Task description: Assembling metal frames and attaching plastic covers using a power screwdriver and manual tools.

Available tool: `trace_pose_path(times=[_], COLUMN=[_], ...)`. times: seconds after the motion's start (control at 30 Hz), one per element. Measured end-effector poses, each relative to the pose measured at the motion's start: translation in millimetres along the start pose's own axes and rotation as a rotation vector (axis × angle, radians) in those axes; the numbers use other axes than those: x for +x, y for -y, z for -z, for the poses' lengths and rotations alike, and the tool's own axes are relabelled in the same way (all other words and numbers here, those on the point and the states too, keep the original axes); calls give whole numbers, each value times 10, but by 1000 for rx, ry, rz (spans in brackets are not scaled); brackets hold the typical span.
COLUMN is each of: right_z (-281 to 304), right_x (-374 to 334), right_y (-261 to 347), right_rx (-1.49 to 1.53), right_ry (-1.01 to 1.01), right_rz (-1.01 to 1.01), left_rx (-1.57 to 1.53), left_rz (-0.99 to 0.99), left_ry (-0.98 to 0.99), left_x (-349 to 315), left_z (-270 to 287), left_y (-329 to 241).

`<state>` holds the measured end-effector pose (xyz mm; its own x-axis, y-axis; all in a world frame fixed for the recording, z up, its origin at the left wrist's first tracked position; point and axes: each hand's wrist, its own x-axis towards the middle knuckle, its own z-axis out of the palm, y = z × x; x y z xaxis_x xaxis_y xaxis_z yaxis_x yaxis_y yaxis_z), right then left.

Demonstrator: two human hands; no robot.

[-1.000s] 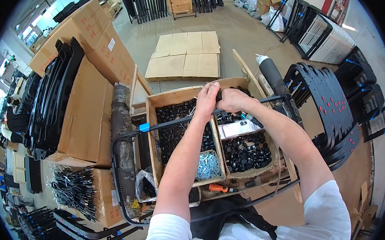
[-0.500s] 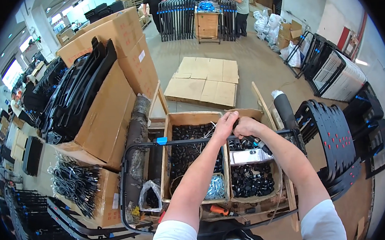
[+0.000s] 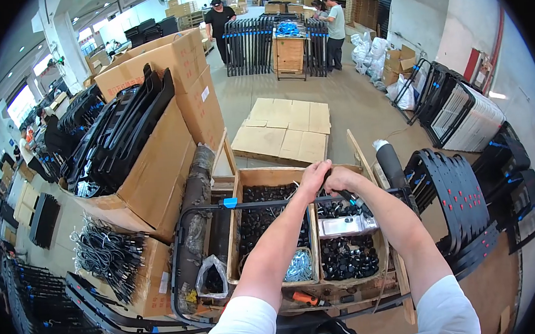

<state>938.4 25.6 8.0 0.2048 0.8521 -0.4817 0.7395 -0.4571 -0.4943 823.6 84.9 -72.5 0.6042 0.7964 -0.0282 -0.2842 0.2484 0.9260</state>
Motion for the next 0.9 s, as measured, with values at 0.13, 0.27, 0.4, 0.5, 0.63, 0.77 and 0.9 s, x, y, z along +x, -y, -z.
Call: trace_pose_path(times=[0.13, 0.27, 0.4, 0.5, 0.63, 0.77, 0.9], right_z=[79, -52, -657, -1033, -1371, -1607, -1775], right_x=[-559, -1510, -2272, -2955, -3607, -3950, -4081], right_y=[135, 42, -408, -503, -491, -502, -614], right_rx=[-30, -32, -131, -129, -63, -12, -16], right_ry=[-162, -68, -23, -89, -100, -23, -41], right_rz=[65, -68, -140, -244, -320, -369, -258], left_rx=[36, 84, -38, -131, -165, -143, -104], left_rz=[-89, -66, 165, 268, 479, 430, 381], left_ry=[50, 207, 361, 464, 577, 591, 525], left_x=[-228, -852, -1791, -2402, -3043, -3447, -3682], left_z=[-167, -478, -726, -892, -1020, -1036, -1036], left_y=[-253, -202, 118, 336, 356, 410, 430])
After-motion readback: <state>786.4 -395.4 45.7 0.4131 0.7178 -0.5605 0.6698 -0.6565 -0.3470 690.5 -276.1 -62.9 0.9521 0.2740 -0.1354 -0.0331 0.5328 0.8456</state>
